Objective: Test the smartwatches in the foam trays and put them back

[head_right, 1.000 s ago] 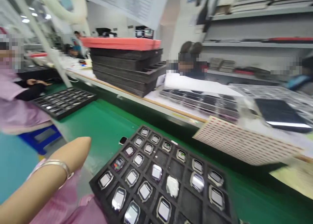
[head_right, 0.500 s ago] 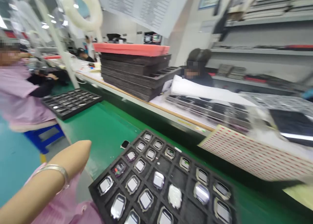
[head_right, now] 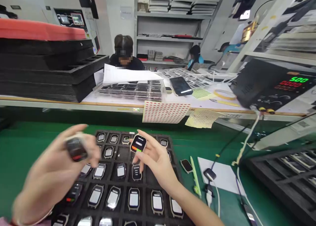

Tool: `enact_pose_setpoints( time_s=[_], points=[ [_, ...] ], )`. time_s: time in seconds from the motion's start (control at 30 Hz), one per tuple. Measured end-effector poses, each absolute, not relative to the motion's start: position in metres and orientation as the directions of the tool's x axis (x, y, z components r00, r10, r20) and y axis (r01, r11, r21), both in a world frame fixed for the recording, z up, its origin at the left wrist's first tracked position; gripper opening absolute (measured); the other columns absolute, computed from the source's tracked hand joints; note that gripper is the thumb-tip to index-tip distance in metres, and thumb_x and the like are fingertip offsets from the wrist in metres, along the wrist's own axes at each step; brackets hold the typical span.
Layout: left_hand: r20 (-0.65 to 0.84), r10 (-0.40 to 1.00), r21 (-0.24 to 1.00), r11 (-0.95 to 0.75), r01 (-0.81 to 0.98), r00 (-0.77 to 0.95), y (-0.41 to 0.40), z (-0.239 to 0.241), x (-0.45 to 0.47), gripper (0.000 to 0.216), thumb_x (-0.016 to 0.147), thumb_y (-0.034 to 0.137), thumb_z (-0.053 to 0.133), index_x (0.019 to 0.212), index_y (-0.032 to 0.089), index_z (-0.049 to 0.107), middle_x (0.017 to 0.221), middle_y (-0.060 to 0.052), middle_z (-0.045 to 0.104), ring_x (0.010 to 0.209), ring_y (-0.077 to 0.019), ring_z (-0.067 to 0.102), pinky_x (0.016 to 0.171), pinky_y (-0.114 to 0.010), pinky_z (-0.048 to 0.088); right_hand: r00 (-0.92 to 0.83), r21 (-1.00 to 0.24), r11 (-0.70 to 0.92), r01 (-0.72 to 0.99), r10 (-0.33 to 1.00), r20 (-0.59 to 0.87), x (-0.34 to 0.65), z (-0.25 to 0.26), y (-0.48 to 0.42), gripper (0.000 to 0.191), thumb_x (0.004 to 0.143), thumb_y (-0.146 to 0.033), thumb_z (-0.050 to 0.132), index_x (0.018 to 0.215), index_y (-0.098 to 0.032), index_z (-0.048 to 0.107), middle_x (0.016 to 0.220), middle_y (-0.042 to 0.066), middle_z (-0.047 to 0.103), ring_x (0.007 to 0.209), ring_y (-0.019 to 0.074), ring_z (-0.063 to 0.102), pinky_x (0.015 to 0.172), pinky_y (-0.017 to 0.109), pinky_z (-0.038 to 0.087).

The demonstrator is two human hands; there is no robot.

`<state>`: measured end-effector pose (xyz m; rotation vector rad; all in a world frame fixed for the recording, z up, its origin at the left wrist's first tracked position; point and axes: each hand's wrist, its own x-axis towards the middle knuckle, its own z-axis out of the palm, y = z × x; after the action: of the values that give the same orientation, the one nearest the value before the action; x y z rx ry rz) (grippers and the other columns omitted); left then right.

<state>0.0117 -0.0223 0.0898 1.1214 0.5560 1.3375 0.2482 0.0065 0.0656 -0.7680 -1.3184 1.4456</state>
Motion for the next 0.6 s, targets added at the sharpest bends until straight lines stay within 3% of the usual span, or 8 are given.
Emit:
enact_pose_setpoints(
  time_s=[0.13,0.3,0.5,0.6],
  points=[
    [0.129,0.932,0.861,0.065,-0.504,0.339,-0.003,0.08,0.038,0.055,0.079,0.013,0.067,0.129,0.025,0.047,0.104,-0.007,0.059,0.092,-0.0215,0.061,0.078,-0.035,0.055,-0.281,-0.968,0.09,-0.235,0.947,0.156,0.249,0.063,0.011,0.049,0.089,-0.02,0.064,0.135,-0.025,0.049,0.112,0.011,0.063,0.066,0.0141,0.061,0.047,0.022,0.05],
    [0.123,0.922,0.886,0.065,-0.46,0.367,0.011,0.067,0.043,0.051,0.084,0.016,0.064,0.131,0.023,0.045,0.1,-0.007,0.061,0.094,-0.021,0.061,0.083,-0.037,0.056,-0.267,-0.974,0.051,-0.22,0.957,0.111,0.25,0.06,0.02,0.047,0.088,-0.022,0.064,0.134,-0.024,0.05,0.106,0.011,0.065,0.065,0.0149,0.061,0.046,0.023,0.05],
    [0.176,0.899,0.848,0.069,-0.526,0.401,0.011,0.068,0.043,0.038,0.094,0.021,0.05,0.132,0.022,0.045,0.092,-0.006,0.061,0.084,-0.0182,0.063,0.07,-0.031,0.058,-0.248,-0.978,0.048,-0.203,0.964,0.099,0.252,0.06,0.022,0.046,0.087,-0.025,0.065,0.132,-0.023,0.052,0.106,0.012,0.065,0.063,0.0159,0.06,0.045,0.025,0.05],
    [0.197,0.888,0.805,0.095,-0.585,0.415,0.002,0.08,0.04,0.04,0.093,0.025,0.053,0.132,0.025,0.046,0.09,-0.006,0.061,0.083,-0.0196,0.064,0.066,-0.032,0.058,-0.27,-0.979,0.041,-0.2,0.958,0.095,0.251,0.061,0.02,0.047,0.087,-0.024,0.066,0.131,-0.023,0.052,0.105,0.012,0.066,0.065,0.0168,0.06,0.046,0.025,0.05]
  ],
)
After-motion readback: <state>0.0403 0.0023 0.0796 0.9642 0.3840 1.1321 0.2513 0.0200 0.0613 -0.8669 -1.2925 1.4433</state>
